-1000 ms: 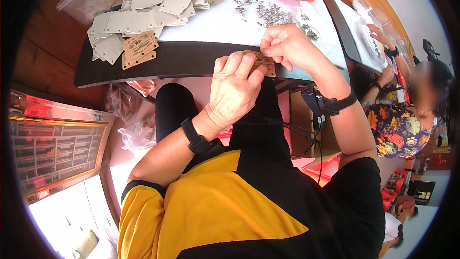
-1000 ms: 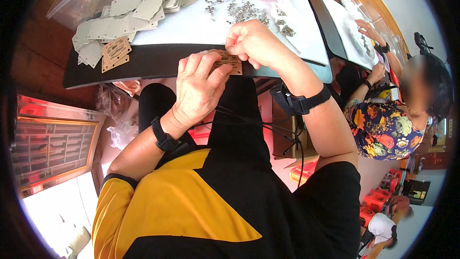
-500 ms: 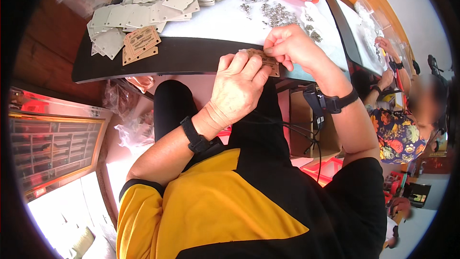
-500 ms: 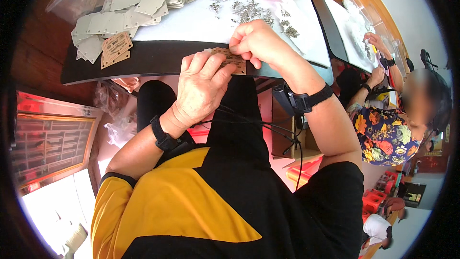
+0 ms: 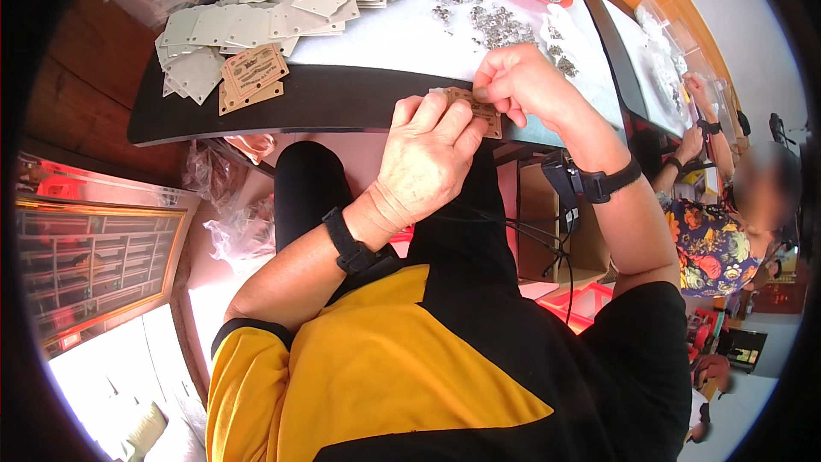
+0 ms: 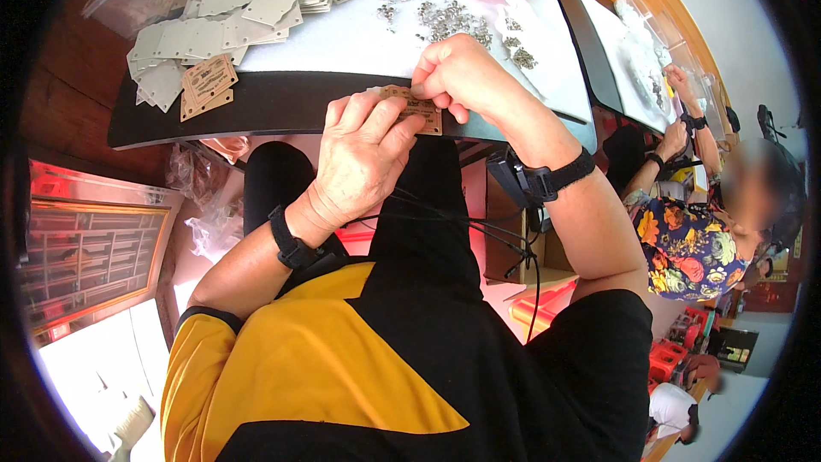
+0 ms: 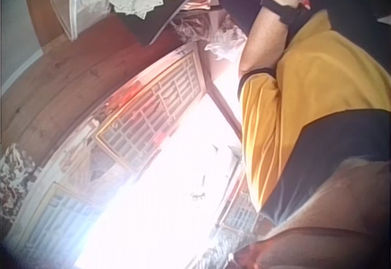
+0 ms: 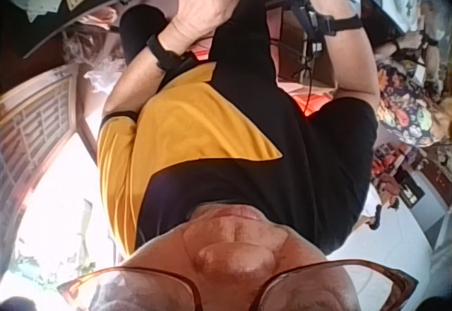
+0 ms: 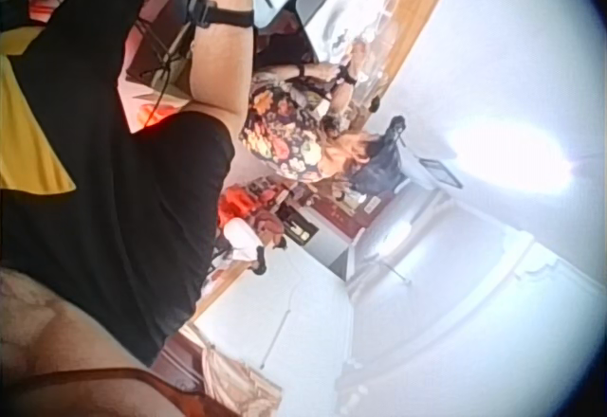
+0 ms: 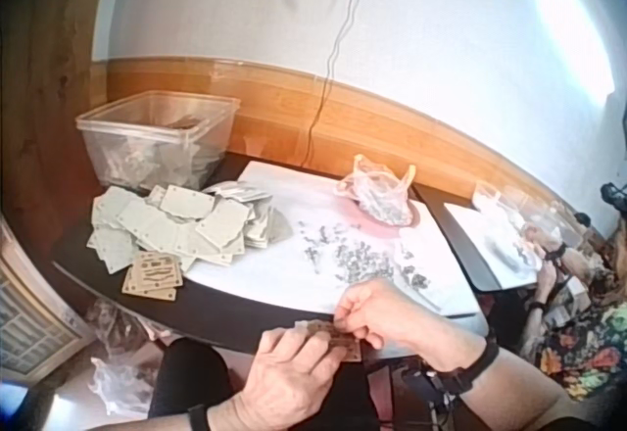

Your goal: Assembling small metal rivets and labels onto shoe components.

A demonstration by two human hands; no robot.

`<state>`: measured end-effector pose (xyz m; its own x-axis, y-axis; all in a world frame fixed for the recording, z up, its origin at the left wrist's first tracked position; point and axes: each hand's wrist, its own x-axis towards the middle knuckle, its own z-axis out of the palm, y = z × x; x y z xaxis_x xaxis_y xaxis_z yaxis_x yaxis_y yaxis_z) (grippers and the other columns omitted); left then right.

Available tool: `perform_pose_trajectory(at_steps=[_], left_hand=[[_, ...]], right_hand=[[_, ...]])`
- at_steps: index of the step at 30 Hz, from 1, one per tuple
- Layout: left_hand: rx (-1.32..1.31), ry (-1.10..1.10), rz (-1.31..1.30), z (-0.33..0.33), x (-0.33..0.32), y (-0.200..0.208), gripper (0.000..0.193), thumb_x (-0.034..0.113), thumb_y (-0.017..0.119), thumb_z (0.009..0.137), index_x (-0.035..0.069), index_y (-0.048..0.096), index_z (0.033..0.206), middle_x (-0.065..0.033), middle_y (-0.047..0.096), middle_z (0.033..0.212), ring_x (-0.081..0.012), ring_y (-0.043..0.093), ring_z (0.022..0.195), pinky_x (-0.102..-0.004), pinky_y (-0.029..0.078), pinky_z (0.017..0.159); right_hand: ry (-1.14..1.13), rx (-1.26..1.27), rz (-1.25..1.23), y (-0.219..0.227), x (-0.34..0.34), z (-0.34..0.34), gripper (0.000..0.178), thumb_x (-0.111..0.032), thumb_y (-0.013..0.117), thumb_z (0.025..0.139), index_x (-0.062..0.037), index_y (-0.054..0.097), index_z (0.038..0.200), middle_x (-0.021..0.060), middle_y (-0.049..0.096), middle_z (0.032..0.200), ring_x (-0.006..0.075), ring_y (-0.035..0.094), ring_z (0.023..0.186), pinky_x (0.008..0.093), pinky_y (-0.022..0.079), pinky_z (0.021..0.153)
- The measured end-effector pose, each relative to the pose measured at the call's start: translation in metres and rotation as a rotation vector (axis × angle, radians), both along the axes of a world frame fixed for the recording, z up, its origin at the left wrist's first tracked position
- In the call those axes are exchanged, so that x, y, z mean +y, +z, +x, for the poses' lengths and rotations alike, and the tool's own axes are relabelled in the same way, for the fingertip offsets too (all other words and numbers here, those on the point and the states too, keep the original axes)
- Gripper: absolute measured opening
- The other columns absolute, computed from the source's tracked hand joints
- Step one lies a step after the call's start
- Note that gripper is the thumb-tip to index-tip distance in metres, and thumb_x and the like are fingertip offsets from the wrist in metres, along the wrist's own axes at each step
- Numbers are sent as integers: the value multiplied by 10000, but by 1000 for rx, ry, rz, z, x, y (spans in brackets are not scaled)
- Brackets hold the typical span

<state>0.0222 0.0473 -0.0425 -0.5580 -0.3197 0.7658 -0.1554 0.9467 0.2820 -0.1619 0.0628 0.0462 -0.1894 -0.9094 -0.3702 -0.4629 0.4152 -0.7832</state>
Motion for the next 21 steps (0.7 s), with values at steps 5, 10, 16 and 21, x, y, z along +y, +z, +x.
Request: perform_pose_trajectory(at_steps=[5,10,16,21], left_hand=[[-17,1,9,1,1,0,358,97,712,665,89,653,1017,-66,580,1095,-270,539,1059,-411,400,869],[0,-7,15,0,0,2,351,95,716,666,87,656,1012,-65,582,1091,-272,540,1049,-414,403,870],[-8,0,11,0,-1,5,340,98,722,671,80,658,1005,-68,585,1079,-276,544,1033,-415,406,868],[-11,5,26,1,-1,6,329,104,725,679,72,658,1000,-71,586,1067,-280,545,1023,-415,407,860]], right_hand=[[-31,-18,38,3,-2,3,30,24,604,781,34,630,773,62,531,584,108,467,421,255,344,333],[-15,1,52,6,-4,4,36,30,588,762,34,624,764,71,529,577,117,460,407,259,342,330],[32,42,84,9,-11,0,23,25,597,758,14,615,748,57,523,560,117,455,397,262,343,326],[51,73,-11,-4,-7,2,34,2,623,778,2,607,748,38,519,557,102,460,417,259,348,327]])
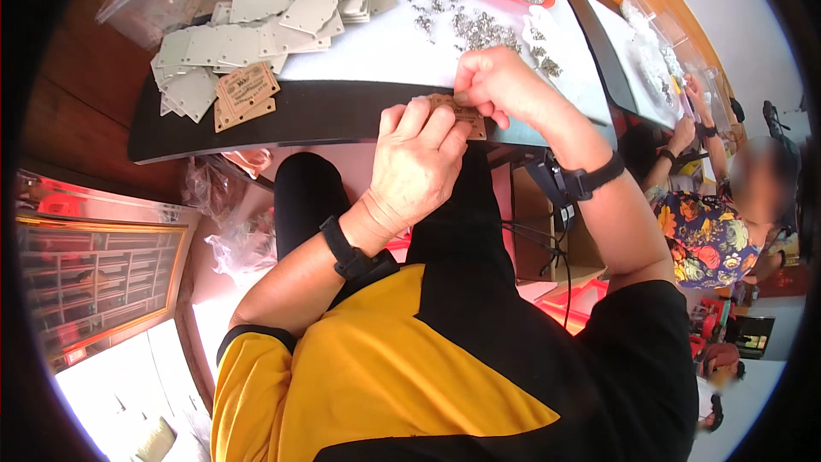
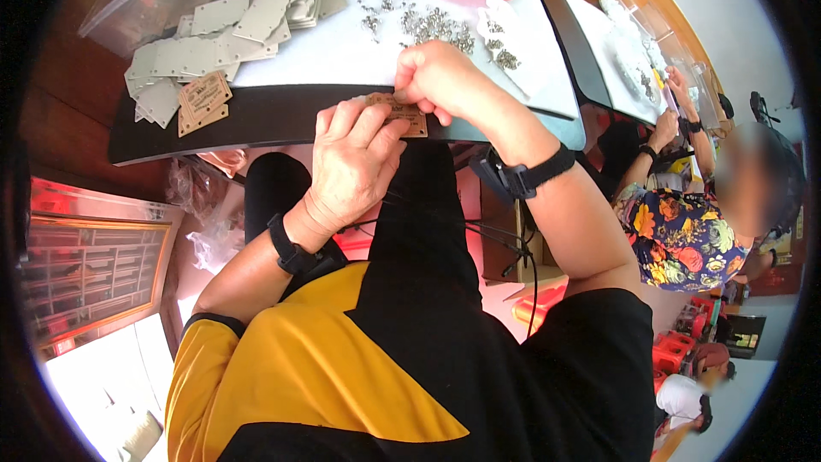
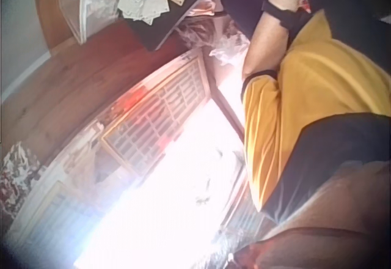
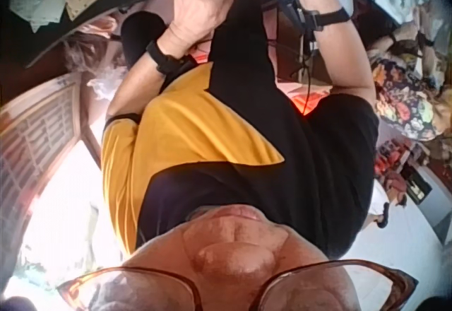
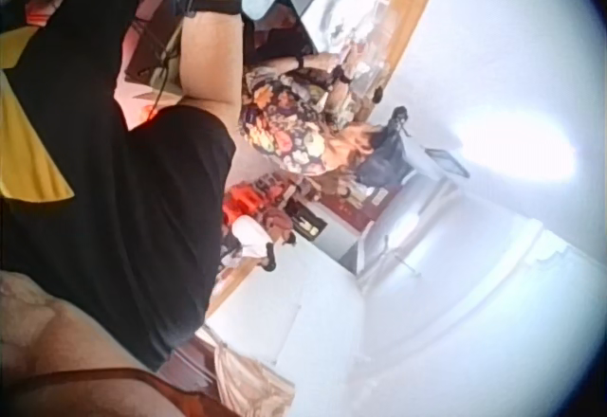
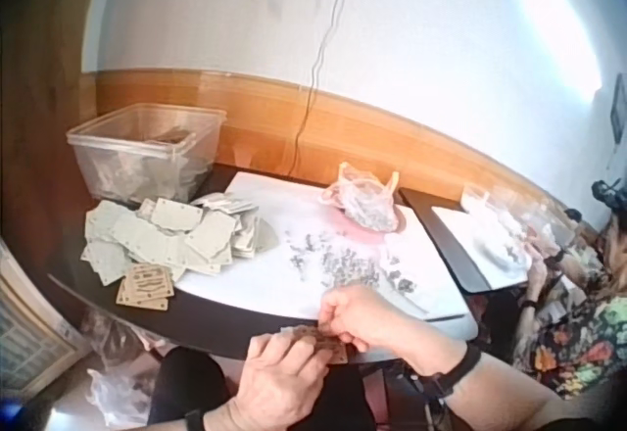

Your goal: Assembling small metal rivets and labels onto shoe components.

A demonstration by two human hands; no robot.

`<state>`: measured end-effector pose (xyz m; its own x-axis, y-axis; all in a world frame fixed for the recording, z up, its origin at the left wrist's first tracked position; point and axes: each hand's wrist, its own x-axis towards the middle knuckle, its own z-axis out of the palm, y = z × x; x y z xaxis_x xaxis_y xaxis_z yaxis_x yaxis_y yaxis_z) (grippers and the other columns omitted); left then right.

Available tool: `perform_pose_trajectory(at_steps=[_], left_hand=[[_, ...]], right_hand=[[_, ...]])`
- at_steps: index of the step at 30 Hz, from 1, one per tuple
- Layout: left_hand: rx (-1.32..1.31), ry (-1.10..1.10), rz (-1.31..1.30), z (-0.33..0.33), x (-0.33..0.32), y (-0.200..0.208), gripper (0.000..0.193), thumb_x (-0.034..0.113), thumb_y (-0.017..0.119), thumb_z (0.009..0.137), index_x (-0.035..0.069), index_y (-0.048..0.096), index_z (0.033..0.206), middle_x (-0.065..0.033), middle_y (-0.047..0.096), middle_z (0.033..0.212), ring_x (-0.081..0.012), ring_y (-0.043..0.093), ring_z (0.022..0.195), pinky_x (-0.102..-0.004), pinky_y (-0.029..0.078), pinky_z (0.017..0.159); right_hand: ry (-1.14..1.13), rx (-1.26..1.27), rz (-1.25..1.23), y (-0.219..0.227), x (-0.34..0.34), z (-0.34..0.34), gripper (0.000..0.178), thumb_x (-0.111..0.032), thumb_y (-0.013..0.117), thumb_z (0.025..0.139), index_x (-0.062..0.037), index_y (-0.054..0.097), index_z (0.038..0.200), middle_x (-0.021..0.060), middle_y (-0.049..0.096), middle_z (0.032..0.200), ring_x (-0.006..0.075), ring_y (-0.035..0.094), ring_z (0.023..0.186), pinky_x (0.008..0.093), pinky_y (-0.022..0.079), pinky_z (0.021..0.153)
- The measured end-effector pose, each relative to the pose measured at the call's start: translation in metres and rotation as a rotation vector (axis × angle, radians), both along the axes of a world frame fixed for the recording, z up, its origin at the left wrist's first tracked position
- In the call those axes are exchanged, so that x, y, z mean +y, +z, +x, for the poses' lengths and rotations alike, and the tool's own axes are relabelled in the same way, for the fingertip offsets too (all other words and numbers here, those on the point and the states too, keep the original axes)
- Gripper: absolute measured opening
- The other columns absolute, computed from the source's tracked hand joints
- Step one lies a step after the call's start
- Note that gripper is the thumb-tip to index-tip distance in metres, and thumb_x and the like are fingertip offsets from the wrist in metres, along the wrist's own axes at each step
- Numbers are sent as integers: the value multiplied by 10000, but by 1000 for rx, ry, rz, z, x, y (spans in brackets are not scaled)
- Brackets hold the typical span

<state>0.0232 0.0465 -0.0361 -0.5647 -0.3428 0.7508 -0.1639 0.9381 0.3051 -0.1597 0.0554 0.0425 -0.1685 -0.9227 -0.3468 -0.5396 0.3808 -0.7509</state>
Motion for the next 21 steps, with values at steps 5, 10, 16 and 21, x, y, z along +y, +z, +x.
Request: perform_pose_trajectory(at_steps=[5,10,16,21], left_hand=[[-9,-17,3,3,0,2,314,96,720,688,54,649,990,-84,587,1053,-289,543,1016,-411,412,847],[-14,-38,8,3,-3,3,306,80,715,689,57,646,986,-88,582,1061,-295,539,1006,-409,416,828],[19,-20,21,12,-3,8,304,79,715,686,80,637,980,-80,568,1084,-288,532,995,-411,407,827],[-5,-23,11,15,-7,5,311,93,724,683,83,636,982,-71,563,1057,-281,526,1006,-422,386,856]], right_hand=[[-45,87,-124,5,4,-7,26,-48,643,803,-36,626,787,25,533,568,88,487,448,258,363,329],[-15,659,-386,14,-30,-24,21,-103,673,760,-96,664,778,37,603,622,145,564,475,303,422,409],[102,758,-339,8,-36,-25,64,-133,700,729,-108,689,786,68,673,722,231,644,683,368,480,621],[136,751,-326,-1,-38,-32,86,-151,704,727,-102,694,797,80,685,758,257,649,708,379,475,629]])
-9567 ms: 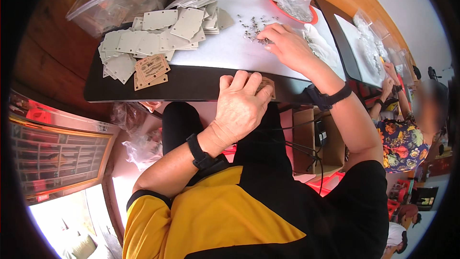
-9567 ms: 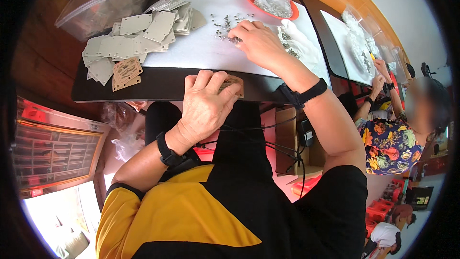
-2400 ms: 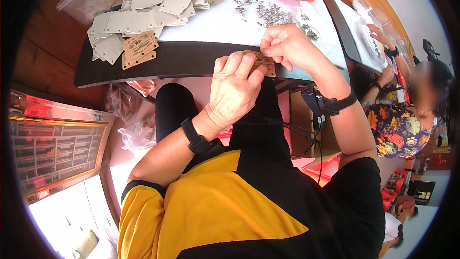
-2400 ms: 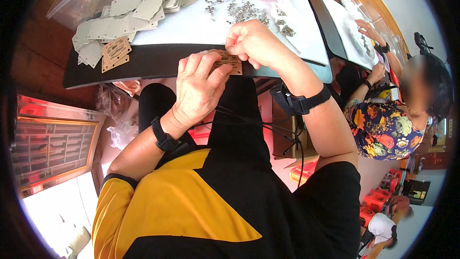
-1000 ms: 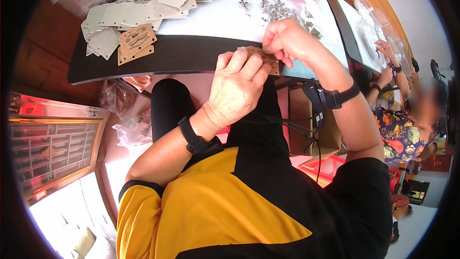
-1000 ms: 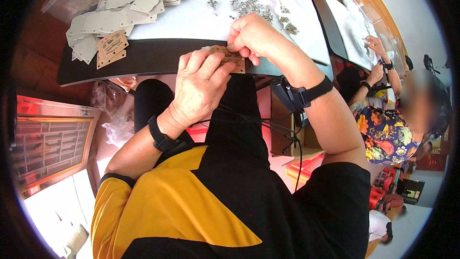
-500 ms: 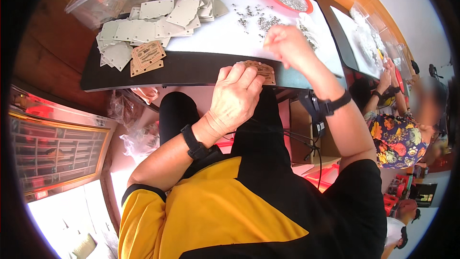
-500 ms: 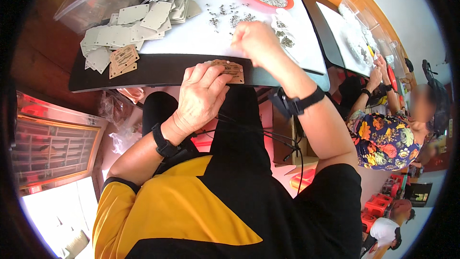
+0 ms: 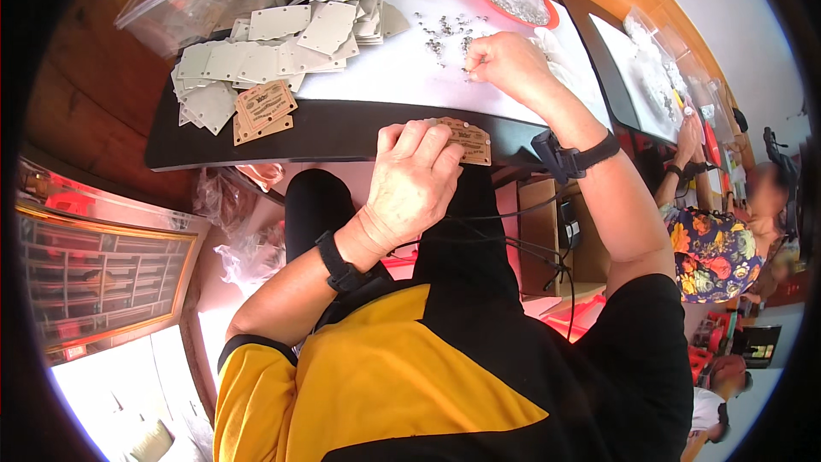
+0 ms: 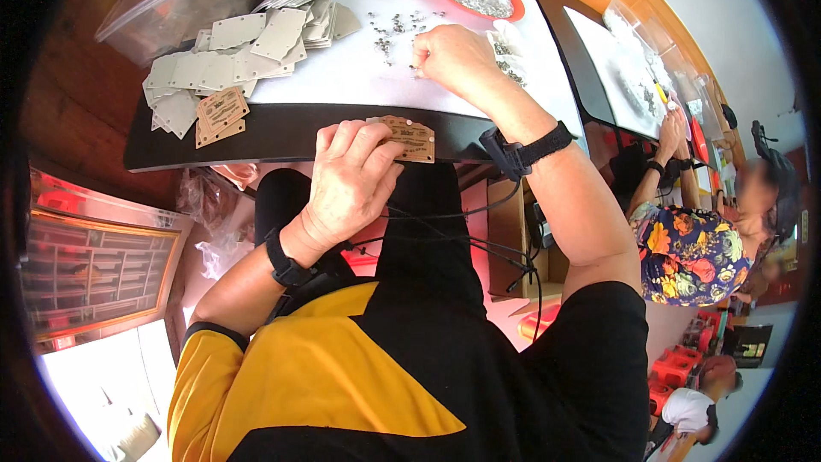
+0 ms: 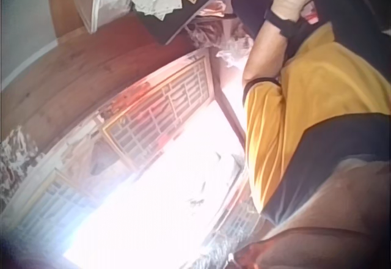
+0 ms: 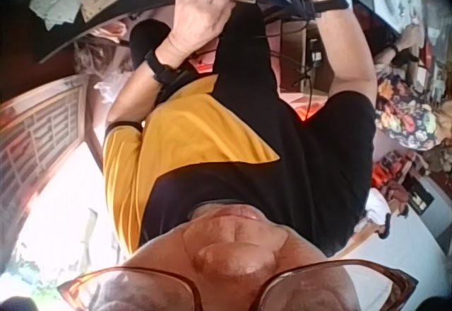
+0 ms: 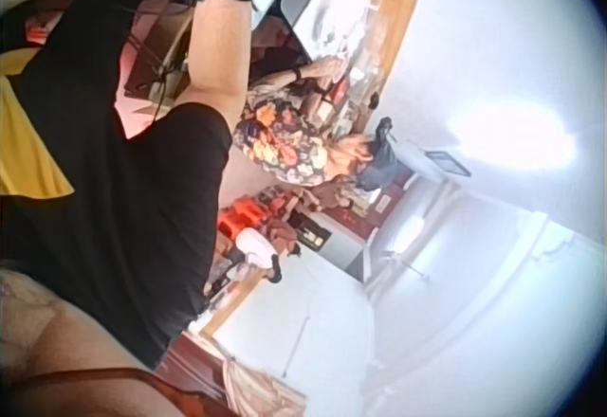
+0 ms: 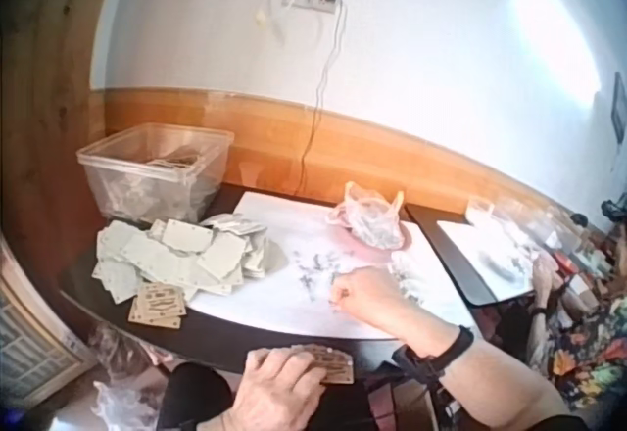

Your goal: Assembling small metal rivets and labels onto shoe components.

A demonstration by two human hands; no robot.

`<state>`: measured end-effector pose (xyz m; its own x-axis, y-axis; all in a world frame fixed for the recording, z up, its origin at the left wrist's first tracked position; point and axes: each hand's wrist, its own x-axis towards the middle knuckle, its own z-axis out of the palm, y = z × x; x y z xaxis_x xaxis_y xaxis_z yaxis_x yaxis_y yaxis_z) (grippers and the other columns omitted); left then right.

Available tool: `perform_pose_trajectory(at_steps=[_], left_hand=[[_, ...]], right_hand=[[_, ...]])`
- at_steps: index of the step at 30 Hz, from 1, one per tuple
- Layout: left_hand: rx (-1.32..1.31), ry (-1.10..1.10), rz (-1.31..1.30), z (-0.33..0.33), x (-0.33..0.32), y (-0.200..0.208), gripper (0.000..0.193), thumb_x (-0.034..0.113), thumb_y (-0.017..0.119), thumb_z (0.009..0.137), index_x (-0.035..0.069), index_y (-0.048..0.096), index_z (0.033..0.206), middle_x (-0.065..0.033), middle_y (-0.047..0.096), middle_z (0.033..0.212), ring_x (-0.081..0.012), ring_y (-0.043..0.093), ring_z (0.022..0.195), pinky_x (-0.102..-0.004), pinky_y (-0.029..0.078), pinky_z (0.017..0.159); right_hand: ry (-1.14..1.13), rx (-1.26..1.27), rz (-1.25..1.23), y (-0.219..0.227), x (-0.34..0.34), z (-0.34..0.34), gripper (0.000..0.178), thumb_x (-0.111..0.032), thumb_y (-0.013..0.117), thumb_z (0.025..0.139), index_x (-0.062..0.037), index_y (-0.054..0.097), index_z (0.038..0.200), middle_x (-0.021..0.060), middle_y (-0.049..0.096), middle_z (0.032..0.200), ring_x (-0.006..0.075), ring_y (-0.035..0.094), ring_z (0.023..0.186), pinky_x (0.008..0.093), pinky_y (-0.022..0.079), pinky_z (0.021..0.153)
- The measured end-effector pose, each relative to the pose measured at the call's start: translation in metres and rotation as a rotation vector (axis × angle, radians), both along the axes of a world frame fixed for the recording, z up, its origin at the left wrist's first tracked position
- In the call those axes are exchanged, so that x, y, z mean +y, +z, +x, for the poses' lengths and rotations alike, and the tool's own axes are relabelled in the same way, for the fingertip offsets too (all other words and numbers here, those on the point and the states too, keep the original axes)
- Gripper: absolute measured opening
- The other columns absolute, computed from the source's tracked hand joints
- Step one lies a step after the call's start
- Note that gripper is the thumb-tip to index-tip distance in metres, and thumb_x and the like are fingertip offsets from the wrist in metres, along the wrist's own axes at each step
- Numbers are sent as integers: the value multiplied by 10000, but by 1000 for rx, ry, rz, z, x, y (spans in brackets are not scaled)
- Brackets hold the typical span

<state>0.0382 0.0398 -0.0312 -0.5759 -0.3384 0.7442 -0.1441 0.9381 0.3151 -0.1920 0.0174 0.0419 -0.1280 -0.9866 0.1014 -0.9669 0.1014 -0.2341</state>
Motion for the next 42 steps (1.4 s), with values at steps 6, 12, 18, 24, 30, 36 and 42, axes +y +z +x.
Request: perform_pose_trajectory(at_steps=[6,12,18,24,30,36,42], left_hand=[[22,39,-17,3,0,2,325,104,727,688,93,642,1001,-56,573,1056,-262,534,1002,-429,373,863],[11,80,-41,4,-3,-9,334,98,730,694,109,644,1016,-38,599,1106,-270,535,1013,-430,383,860],[42,67,-75,-1,4,-15,349,99,735,687,108,636,1022,-34,604,1115,-276,542,1013,-429,388,879],[58,62,-72,-1,6,-18,354,104,736,690,111,633,1029,-32,598,1114,-274,542,1015,-427,380,896],[59,42,-45,1,5,-19,357,98,723,698,110,630,1043,-29,586,1133,-261,541,1014,-416,380,898],[55,33,-36,2,5,-18,363,87,707,698,104,632,1053,-35,584,1130,-260,538,1020,-417,381,902],[46,29,-28,3,4,-18,370,85,703,687,101,633,1050,-36,583,1138,-261,537,1013,-420,380,905]], right_hand=[[84,121,10,-2,-4,0,70,-136,671,757,-68,659,774,100,667,752,288,637,715,408,460,621],[143,286,-187,5,13,19,73,-119,638,774,-51,616,764,107,646,781,290,618,731,392,453,637],[71,-532,84,11,49,48,38,0,693,755,-28,668,750,9,619,638,52,489,513,231,390,459],[-51,-725,271,6,46,43,33,35,666,749,2,664,743,36,625,652,75,494,470,226,372,424],[-97,-796,289,2,38,44,31,54,650,747,25,660,744,60,628,668,88,502,464,230,377,409],[-103,-794,334,3,36,43,36,49,641,757,20,654,740,52,617,668,100,509,470,236,382,417],[-108,-801,380,6,38,41,33,23,648,782,-4,632,771,31,596,667,93,499,472,235,373,426]])
